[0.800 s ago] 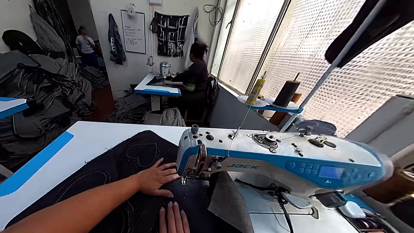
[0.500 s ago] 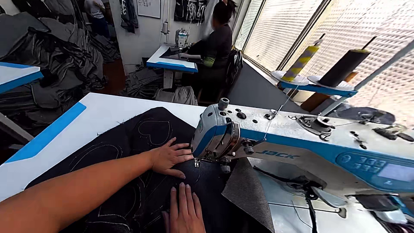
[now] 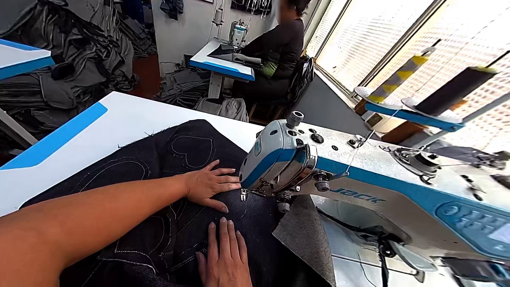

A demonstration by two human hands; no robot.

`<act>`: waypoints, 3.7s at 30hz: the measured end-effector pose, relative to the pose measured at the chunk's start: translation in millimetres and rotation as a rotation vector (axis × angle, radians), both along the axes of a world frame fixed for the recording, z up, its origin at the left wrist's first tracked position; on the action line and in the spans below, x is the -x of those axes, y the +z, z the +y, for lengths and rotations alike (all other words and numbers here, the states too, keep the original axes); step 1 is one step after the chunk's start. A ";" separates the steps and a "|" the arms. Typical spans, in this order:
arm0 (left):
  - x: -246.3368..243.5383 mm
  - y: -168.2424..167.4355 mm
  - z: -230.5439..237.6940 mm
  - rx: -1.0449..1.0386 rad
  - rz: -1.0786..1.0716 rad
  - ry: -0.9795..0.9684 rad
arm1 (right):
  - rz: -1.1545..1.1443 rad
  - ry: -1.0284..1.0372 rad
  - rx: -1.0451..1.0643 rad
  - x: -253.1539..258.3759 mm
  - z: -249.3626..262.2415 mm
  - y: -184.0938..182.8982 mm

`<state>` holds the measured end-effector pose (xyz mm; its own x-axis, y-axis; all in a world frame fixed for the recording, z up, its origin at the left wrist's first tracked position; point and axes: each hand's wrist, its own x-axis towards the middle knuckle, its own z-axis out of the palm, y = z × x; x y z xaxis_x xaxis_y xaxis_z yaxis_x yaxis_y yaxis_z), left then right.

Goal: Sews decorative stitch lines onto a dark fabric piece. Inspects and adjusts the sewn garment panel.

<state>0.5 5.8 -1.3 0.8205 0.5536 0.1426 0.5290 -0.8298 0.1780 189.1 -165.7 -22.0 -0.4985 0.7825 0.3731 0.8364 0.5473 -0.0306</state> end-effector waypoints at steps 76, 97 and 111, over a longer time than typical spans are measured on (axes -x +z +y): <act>-30.4 20.1 -73.7 0.199 0.147 0.473 | -0.164 0.363 0.450 -105.8 104.5 95.6; 8.5 -4.4 -29.2 -0.004 0.057 -0.144 | 0.091 0.205 -0.003 -64.0 52.7 -14.6; 8.6 -1.5 -28.7 0.035 0.053 -0.142 | 0.109 0.182 0.042 -59.6 51.0 -7.5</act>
<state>-8.1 -22.8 -2.8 0.8968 0.4351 0.0796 0.4159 -0.8908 0.1830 248.6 -114.7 -29.5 -0.5910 0.6996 0.4015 0.7145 0.6851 -0.1419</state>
